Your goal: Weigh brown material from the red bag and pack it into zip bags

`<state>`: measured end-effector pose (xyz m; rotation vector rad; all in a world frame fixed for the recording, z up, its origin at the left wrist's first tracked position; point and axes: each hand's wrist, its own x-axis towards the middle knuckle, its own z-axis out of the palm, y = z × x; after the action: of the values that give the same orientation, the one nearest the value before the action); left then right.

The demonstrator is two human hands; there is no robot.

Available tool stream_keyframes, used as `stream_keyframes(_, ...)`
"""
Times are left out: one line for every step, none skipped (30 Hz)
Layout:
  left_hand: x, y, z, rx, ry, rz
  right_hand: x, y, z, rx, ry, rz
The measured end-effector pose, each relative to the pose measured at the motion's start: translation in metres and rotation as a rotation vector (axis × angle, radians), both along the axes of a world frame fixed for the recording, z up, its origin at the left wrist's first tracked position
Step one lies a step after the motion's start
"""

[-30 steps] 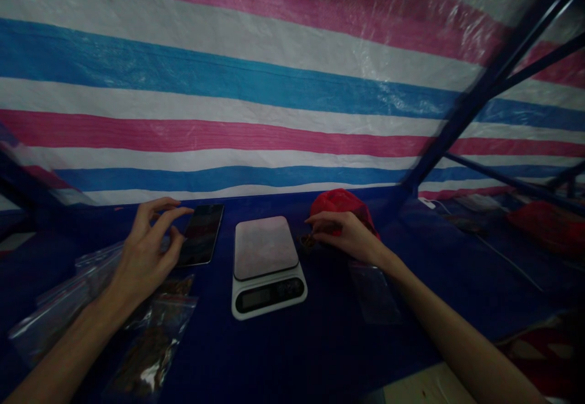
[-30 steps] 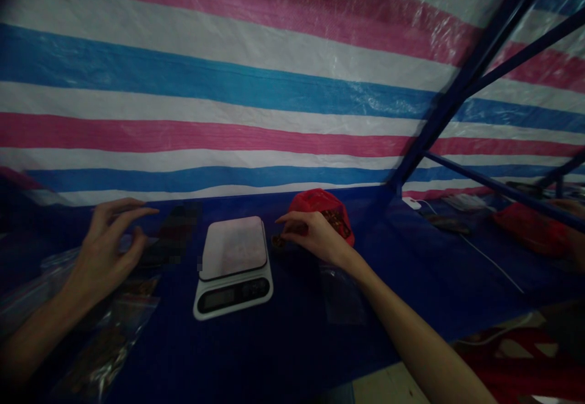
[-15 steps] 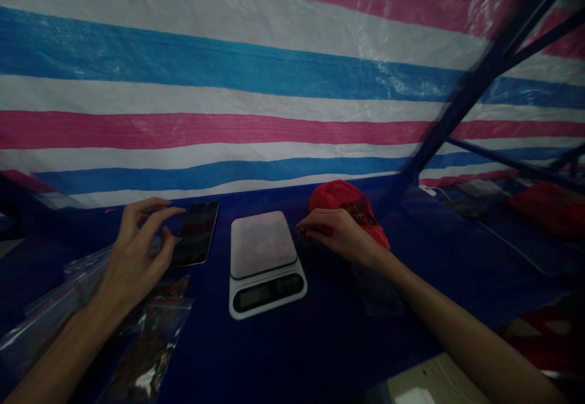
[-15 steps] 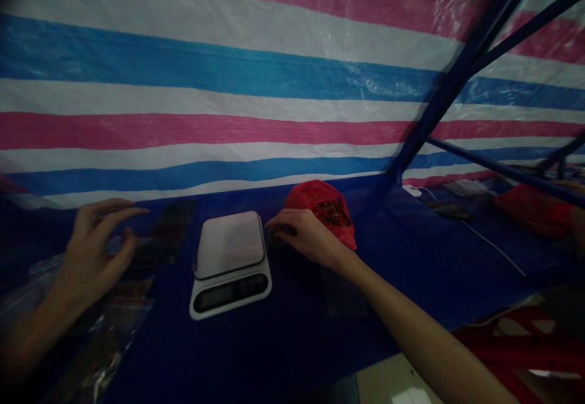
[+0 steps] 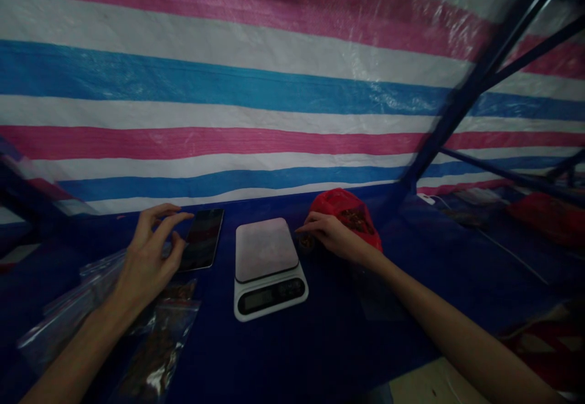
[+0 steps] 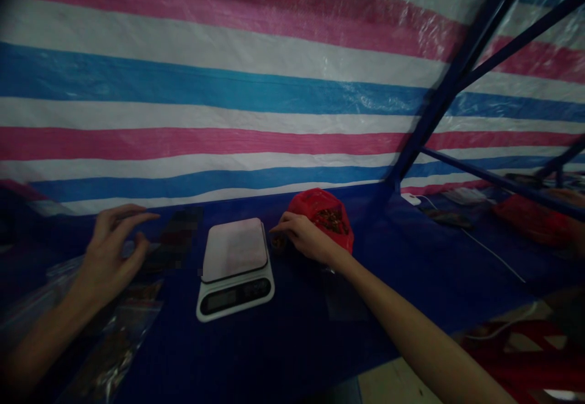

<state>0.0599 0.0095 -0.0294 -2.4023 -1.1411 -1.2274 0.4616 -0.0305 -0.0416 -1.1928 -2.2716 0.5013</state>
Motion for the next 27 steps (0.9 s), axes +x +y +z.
stream_keyframes(0.000, 0.000, 0.000, -0.001, -0.003, -0.004, -0.001, 0.001, -0.003, 0.003, 0.000, 0.001)
stream_keyframes(0.000, 0.000, 0.000, -0.005, -0.004, -0.007, -0.001, 0.003, -0.006, 0.007, 0.000, 0.001)
stream_keyframes(0.000, -0.001, -0.001, -0.011, -0.004, -0.006, -0.002, 0.004, -0.009, 0.011, -0.003, -0.001)
stream_keyframes(0.000, -0.001, -0.001, -0.019, -0.004, -0.004, -0.002, 0.005, -0.011, 0.018, -0.008, -0.004)
stream_keyframes(-0.001, -0.002, -0.001, -0.025, -0.008, 0.000, -0.002, 0.006, -0.013, 0.030, -0.019, -0.011)
stream_keyframes(-0.001, -0.002, 0.000, -0.030, -0.009, 0.002, -0.002, 0.006, -0.014, 0.047, -0.033, -0.021)
stream_keyframes(-0.001, -0.002, 0.000, -0.031, -0.011, 0.004, -0.002, 0.006, -0.013, 0.066, -0.049, -0.034)
stream_keyframes(-0.002, -0.002, 0.000, -0.028, -0.012, 0.006, -0.001, 0.006, -0.012, 0.085, -0.060, -0.049)
stream_keyframes(-0.003, -0.001, 0.000, -0.022, -0.012, 0.007, 0.000, 0.004, -0.009, 0.103, -0.062, -0.065)
stream_keyframes(-0.004, -0.001, 0.000, -0.015, -0.009, 0.008, 0.001, 0.003, -0.005, 0.115, -0.050, -0.081)
stream_keyframes(-0.005, 0.000, 0.000, -0.012, -0.003, 0.010, 0.002, 0.001, -0.002, 0.117, -0.022, -0.093)
stream_keyframes(-0.006, 0.000, 0.000, -0.016, 0.005, 0.015, 0.003, 0.000, 0.001, 0.111, 0.011, -0.097)
stream_keyframes(-0.007, 0.000, 0.000, -0.024, 0.014, 0.025, 0.003, -0.001, 0.003, 0.098, 0.037, -0.086)
stream_keyframes(-0.007, 0.001, 0.000, -0.037, 0.023, 0.037, 0.004, -0.002, 0.004, 0.083, 0.051, -0.065)
stream_keyframes(-0.008, 0.001, 0.000, -0.048, 0.028, 0.051, 0.004, -0.002, 0.004, 0.066, 0.051, -0.039)
stream_keyframes(-0.009, 0.001, 0.000, -0.058, 0.033, 0.066, 0.004, -0.001, 0.002, 0.053, 0.042, -0.016)
stream_keyframes(-0.010, 0.001, 0.000, -0.062, 0.039, 0.080, 0.004, 0.000, 0.000, 0.047, 0.032, 0.004)
stream_keyframes(-0.011, 0.001, 0.001, -0.062, 0.044, 0.091, 0.004, 0.001, -0.003, 0.044, 0.027, 0.017)
stream_keyframes(-0.012, 0.002, 0.002, -0.058, 0.048, 0.098, 0.004, 0.002, -0.006, 0.046, 0.029, 0.026)
stream_keyframes(-0.014, 0.002, 0.003, -0.048, 0.050, 0.102, 0.003, 0.003, -0.008, 0.049, 0.034, 0.033)
stream_keyframes(-0.016, 0.002, 0.004, -0.038, 0.053, 0.105, 0.002, 0.004, -0.010, 0.052, 0.034, 0.042)
stream_keyframes(-0.018, 0.003, 0.006, -0.027, 0.055, 0.107, 0.001, 0.005, -0.011, 0.055, 0.029, 0.049)
stream_keyframes(-0.020, 0.003, 0.007, -0.017, 0.055, 0.110, 0.001, 0.005, -0.012, 0.059, 0.021, 0.054)
stream_keyframes(-0.022, 0.003, 0.007, -0.010, 0.053, 0.116, 0.000, 0.006, -0.012, 0.064, 0.010, 0.054)
stream_keyframes(-0.024, 0.003, 0.007, -0.006, 0.047, 0.124, -0.001, 0.006, -0.013, 0.067, 0.004, 0.048)
stream_keyframes(-0.025, 0.003, 0.007, -0.006, 0.038, 0.134, -0.002, 0.006, -0.013, 0.066, 0.000, 0.038)
stream_keyframes(-0.025, 0.003, 0.006, -0.011, 0.026, 0.143, -0.003, 0.006, -0.012, 0.065, -0.002, 0.029)
